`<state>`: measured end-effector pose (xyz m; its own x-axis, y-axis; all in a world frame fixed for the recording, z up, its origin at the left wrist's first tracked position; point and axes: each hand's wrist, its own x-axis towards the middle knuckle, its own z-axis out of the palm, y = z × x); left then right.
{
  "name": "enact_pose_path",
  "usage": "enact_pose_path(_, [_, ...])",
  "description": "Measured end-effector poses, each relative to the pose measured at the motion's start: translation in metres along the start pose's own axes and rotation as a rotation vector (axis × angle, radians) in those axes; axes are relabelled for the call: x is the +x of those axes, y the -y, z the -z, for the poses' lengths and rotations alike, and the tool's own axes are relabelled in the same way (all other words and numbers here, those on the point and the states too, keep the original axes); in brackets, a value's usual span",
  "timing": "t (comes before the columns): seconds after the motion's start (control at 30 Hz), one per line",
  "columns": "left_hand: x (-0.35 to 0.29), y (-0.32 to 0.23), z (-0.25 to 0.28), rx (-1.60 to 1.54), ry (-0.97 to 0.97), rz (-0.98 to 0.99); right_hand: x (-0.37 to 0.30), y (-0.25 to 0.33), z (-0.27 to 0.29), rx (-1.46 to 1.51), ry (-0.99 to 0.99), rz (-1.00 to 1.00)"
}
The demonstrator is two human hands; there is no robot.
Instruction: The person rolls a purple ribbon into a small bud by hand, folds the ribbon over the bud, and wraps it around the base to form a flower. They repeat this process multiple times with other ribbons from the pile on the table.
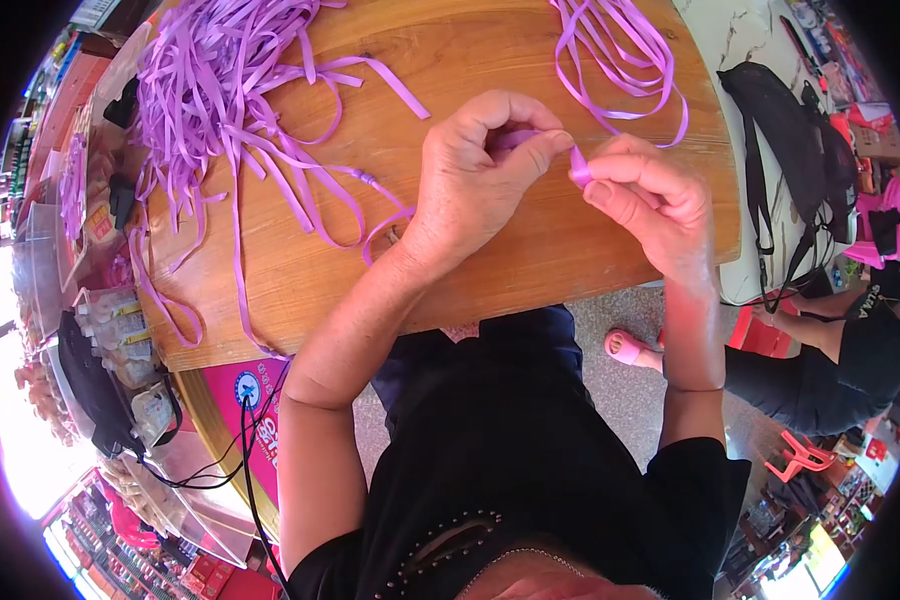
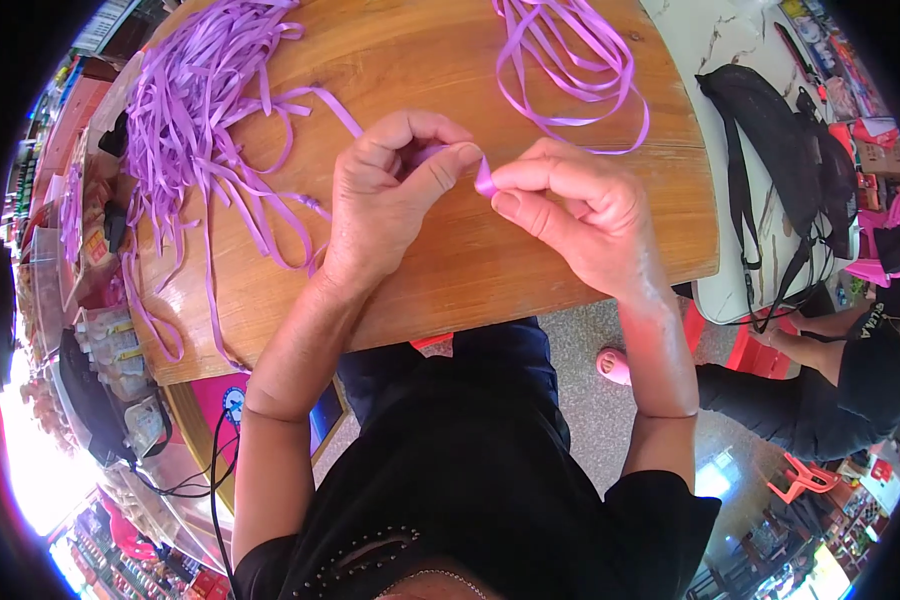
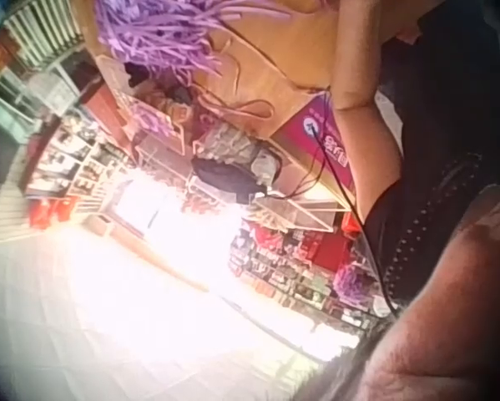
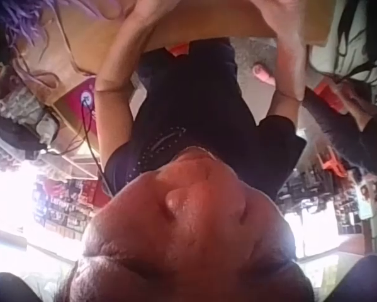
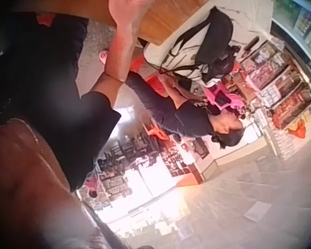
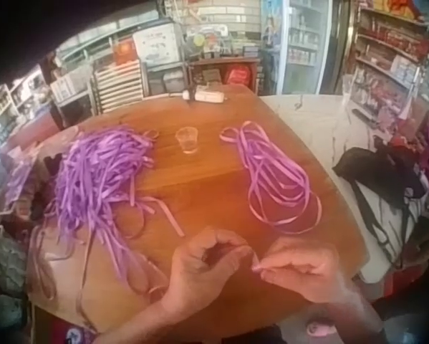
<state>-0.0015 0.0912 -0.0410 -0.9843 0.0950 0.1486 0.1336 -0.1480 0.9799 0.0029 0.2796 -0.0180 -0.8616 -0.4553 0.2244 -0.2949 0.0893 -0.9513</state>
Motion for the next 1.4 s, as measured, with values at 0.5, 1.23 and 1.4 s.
enact_pose_path(0.5, [-0.007, 0.011, -0.005, -0.101, -0.124, -0.084, 0.020, -0.004, -0.028, -0.423, -0.246, 0.288])
enact_pose_path(1.23, [-0.012, -0.013, -0.005, -0.490, -0.038, 0.278, 0.015, -0.005, -0.023, 0.017, -0.122, 0.028])
enact_pose_path(1.4, [-0.010, -0.009, -0.007, -0.214, -0.122, 0.255, 0.026, -0.010, -0.019, -0.842, -0.195, 0.507])
